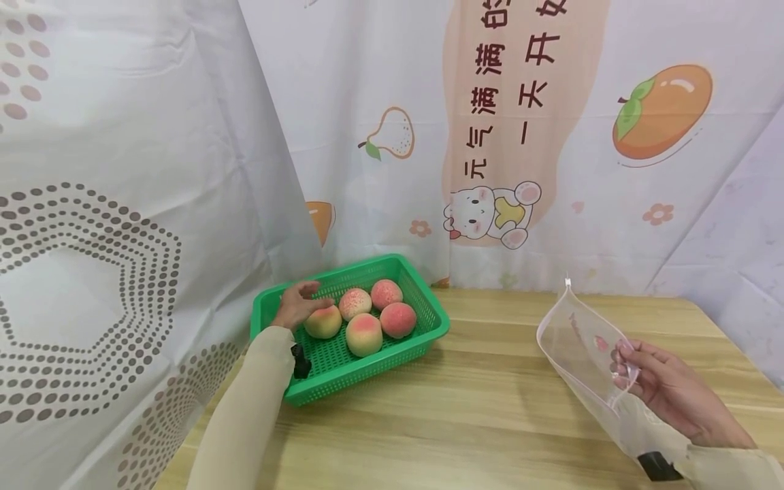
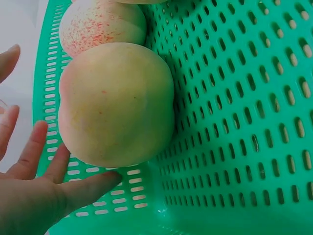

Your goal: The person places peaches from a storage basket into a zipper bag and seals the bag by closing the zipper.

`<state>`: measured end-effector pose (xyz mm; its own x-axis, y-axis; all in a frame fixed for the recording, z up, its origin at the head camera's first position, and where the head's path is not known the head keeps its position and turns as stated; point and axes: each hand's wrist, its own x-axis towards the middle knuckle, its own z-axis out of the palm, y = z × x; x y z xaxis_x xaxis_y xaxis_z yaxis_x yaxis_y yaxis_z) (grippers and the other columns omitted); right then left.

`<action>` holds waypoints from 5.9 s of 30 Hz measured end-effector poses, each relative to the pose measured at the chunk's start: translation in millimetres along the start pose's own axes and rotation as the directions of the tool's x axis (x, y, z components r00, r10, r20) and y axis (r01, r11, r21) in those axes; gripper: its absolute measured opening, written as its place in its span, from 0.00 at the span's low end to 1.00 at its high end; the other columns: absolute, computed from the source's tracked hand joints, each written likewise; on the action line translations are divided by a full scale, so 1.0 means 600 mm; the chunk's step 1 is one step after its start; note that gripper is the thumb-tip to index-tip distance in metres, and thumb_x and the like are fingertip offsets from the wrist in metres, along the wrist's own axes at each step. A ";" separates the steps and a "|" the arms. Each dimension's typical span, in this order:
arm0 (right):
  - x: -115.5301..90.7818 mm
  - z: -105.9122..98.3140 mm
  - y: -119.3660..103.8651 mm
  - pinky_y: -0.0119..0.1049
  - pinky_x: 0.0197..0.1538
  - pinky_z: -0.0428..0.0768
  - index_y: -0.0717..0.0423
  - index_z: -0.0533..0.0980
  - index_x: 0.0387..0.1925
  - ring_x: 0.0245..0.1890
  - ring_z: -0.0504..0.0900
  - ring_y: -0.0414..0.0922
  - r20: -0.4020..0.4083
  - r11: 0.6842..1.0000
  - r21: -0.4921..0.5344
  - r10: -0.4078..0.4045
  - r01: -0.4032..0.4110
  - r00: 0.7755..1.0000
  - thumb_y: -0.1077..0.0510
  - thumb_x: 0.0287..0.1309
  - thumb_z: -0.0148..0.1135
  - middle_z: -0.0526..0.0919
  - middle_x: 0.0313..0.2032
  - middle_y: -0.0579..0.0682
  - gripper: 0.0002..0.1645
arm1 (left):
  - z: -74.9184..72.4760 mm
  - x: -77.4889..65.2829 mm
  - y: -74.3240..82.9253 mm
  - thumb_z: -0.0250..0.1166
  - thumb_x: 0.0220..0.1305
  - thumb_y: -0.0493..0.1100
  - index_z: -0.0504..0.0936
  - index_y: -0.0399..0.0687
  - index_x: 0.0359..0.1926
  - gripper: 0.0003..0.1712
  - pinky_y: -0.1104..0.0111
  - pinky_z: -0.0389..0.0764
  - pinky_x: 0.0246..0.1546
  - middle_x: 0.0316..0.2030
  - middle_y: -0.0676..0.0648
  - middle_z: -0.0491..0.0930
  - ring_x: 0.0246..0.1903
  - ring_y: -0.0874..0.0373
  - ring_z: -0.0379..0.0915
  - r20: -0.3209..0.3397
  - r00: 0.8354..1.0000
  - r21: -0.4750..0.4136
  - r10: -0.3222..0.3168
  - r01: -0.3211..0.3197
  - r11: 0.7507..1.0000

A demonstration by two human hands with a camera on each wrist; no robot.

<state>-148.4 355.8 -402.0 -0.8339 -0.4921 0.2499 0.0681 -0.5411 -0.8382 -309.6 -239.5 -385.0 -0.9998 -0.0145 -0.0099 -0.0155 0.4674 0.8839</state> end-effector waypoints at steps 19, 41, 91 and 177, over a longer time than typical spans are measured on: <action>-0.005 -0.001 0.000 0.32 0.52 0.81 0.61 0.79 0.50 0.47 0.83 0.41 -0.007 1.000 -0.008 -0.010 0.010 1.000 0.69 0.78 0.25 0.83 0.46 0.48 0.31 | 0.001 0.013 -0.020 0.73 0.59 0.43 0.56 0.35 0.73 0.48 0.43 0.79 0.46 0.67 0.23 0.56 0.60 0.27 0.65 0.101 0.985 0.180 -0.139 0.120 0.976; -0.004 -0.007 0.006 0.34 0.52 0.81 0.61 0.79 0.50 0.48 0.83 0.40 -0.011 1.000 -0.002 -0.016 0.016 1.000 0.70 0.78 0.25 0.83 0.46 0.48 0.30 | 0.016 0.004 -0.016 0.70 0.61 0.35 0.52 0.34 0.71 0.45 0.45 0.82 0.44 0.67 0.24 0.54 0.61 0.26 0.63 0.170 0.965 0.192 -0.197 0.163 0.968; -0.003 -0.012 0.006 0.33 0.50 0.81 0.61 0.79 0.50 0.47 0.83 0.39 -0.030 0.999 -0.032 -0.012 0.011 0.999 0.69 0.78 0.25 0.83 0.46 0.48 0.30 | -0.028 -0.008 0.028 0.73 0.58 0.42 0.60 0.43 0.72 0.45 0.56 0.81 0.37 0.58 0.31 0.67 0.45 0.43 0.75 0.208 0.978 0.027 -0.020 0.015 1.000; 0.004 -0.005 0.004 0.33 0.50 0.82 0.61 0.80 0.51 0.46 0.83 0.40 -0.021 1.000 -0.001 0.003 -0.003 1.000 0.68 0.78 0.25 0.84 0.45 0.49 0.31 | 0.028 -0.052 0.150 0.73 0.58 0.39 0.64 0.45 0.70 0.42 0.53 0.84 0.38 0.57 0.33 0.68 0.38 0.35 0.78 0.401 0.893 -0.091 0.205 -0.184 0.979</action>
<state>-151.9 355.5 -404.9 -0.8450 -0.4792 0.2375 0.0697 -0.5390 -0.8394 -279.7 -182.0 -313.1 -0.8994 0.4369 -0.0151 0.1691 0.3795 0.9096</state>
